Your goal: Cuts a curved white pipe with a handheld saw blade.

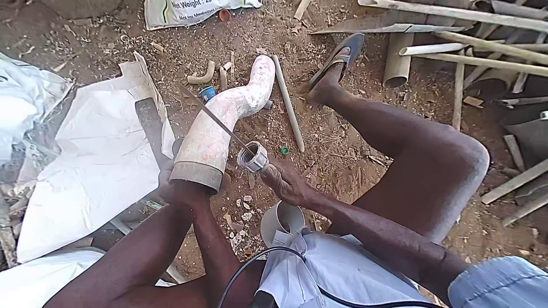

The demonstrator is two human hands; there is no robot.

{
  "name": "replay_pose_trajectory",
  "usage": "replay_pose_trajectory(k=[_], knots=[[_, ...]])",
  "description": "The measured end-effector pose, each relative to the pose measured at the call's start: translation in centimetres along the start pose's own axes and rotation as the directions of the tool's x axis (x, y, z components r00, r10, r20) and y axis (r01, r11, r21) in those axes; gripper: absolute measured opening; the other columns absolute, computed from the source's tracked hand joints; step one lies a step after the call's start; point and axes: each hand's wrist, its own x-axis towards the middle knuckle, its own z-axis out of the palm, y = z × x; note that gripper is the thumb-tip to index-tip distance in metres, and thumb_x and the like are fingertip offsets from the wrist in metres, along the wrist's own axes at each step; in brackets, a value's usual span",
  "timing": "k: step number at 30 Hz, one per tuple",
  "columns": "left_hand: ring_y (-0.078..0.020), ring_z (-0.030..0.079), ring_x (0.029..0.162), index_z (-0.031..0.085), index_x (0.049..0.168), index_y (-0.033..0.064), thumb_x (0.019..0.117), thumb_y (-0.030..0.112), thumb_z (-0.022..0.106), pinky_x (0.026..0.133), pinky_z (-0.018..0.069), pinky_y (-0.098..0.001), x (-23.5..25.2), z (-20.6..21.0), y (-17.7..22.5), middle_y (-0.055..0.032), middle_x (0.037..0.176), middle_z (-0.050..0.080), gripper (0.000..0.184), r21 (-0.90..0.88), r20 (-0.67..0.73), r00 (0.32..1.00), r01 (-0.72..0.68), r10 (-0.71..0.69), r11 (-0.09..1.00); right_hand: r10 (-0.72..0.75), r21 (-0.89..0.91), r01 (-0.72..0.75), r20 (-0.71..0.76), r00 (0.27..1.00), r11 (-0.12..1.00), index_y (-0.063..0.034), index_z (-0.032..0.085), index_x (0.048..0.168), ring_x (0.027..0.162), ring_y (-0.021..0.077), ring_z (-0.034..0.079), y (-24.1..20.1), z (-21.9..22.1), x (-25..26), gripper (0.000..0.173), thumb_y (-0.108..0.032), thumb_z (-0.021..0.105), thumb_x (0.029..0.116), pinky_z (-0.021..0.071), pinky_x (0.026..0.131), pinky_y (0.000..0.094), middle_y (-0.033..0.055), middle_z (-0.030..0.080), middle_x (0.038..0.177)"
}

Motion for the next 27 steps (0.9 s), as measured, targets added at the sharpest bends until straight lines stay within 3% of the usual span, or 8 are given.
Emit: replay_pose_trajectory(k=[3,5,7,12,17,20,24,27], knots=[[-0.0072,0.068,0.076,0.065,0.095,0.0019,0.0995,0.005,0.054,0.074,0.0585,-0.0292,-0.8,0.1,0.6,0.0006,0.080,0.066,0.012,-0.079,0.011,1.000,0.012,-0.011,0.997,0.329,-0.033,-0.330,0.235,0.915,0.943,-0.0023,0.060,0.093,0.060,0.0086,0.047,2.8,1.4,-2.1,0.045,-0.034,0.034,0.1112,0.0413,0.059,0.0297,-0.0012,0.046,0.068],[-0.0090,0.067,0.075,0.063,0.096,0.0009,0.1030,0.006,0.048,0.073,0.0586,-0.0300,-0.6,0.4,0.2,-0.0016,0.080,0.065,0.017,-0.129,-0.027,0.997,0.064,-0.068,0.990,0.389,-0.062,-0.387,0.259,0.884,0.920,-0.0028,0.063,0.096,0.062,0.0078,0.047,3.1,0.6,-1.9,0.045,-0.034,0.033,0.1113,0.0419,0.062,0.0287,-0.0017,0.046,0.070],[-0.0093,0.065,0.078,0.063,0.101,-0.0007,0.1057,0.009,0.045,0.075,0.0553,-0.0298,-0.8,-0.4,0.5,-0.0029,0.083,0.064,0.021,-0.045,-0.009,0.994,0.110,-0.110,0.993,0.357,-0.005,-0.362,0.179,0.917,0.932,-0.0035,0.062,0.092,0.060,0.0063,0.046,2.3,1.1,-3.1,0.045,-0.034,0.035,0.1112,0.0411,0.059,0.0269,-0.0026,0.046,0.067],[-0.0153,0.069,0.081,0.061,0.102,0.0016,0.1054,0.012,0.048,0.076,0.0597,-0.0364,0.4,-0.4,-2.5,-0.0063,0.087,0.068,0.017,-0.196,0.005,0.997,0.080,-0.081,0.977,0.075,0.087,-0.073,-0.014,0.997,0.994,-0.0042,0.058,0.088,0.053,0.0033,0.045,-0.4,0.4,-0.5,0.055,-0.045,0.028,0.1109,0.0403,0.050,0.0215,-0.0035,0.043,0.061],[-0.0098,0.068,0.078,0.064,0.099,0.0004,0.1026,0.007,0.047,0.075,0.0586,-0.0315,-0.6,0.2,-0.3,-0.0023,0.083,0.066,0.018,-0.153,-0.002,0.999,0.041,-0.042,0.987,0.401,-0.035,-0.406,0.245,0.883,0.913,-0.0023,0.065,0.100,0.064,0.0088,0.049,2.1,1.8,-2.3,0.047,-0.035,0.033,0.1114,0.0434,0.063,0.0300,-0.0006,0.050,0.072],[-0.0092,0.068,0.077,0.064,0.096,0.0019,0.1007,0.007,0.052,0.074,0.0588,-0.0312,-1.0,-0.2,0.0,-0.0010,0.081,0.067,0.014,-0.104,0.024,1.000,-0.002,0.004,0.995,0.356,0.057,-0.373,0.197,0.914,0.926,-0.0035,0.065,0.101,0.063,0.0039,0.046,0.9,1.6,-3.7,0.047,-0.035,0.032,0.1114,0.0416,0.062,0.0242,-0.0038,0.047,0.071],[-0.0056,0.068,0.079,0.066,0.097,0.0027,0.1001,0.008,0.056,0.077,0.0588,-0.0276,-0.9,-0.2,0.0,0.0017,0.083,0.068,0.011,-0.005,0.021,0.998,-0.051,0.051,0.999,0.152,0.149,-0.153,0.017,0.988,0.977,-0.0066,0.058,0.088,0.054,0.0007,0.044,-1.5,0.7,-1.6,0.056,-0.049,0.028,0.1103,0.0394,0.052,0.0201,-0.0065,0.042,0.061],[-0.0064,0.068,0.077,0.065,0.095,0.0022,0.0997,0.009,0.053,0.075,0.0583,-0.0286,-1.4,0.0,0.4,0.0003,0.081,0.067,0.014,-0.012,0.021,0.999,-0.034,0.034,0.999,0.286,0.048,-0.295,0.140,0.948,0.954,-0.0026,0.062,0.095,0.062,0.0074,0.048,0.2,1.5,-2.1,0.050,-0.038,0.031,0.1113,0.0426,0.060,0.0277,-0.0013,0.048,0.069]])
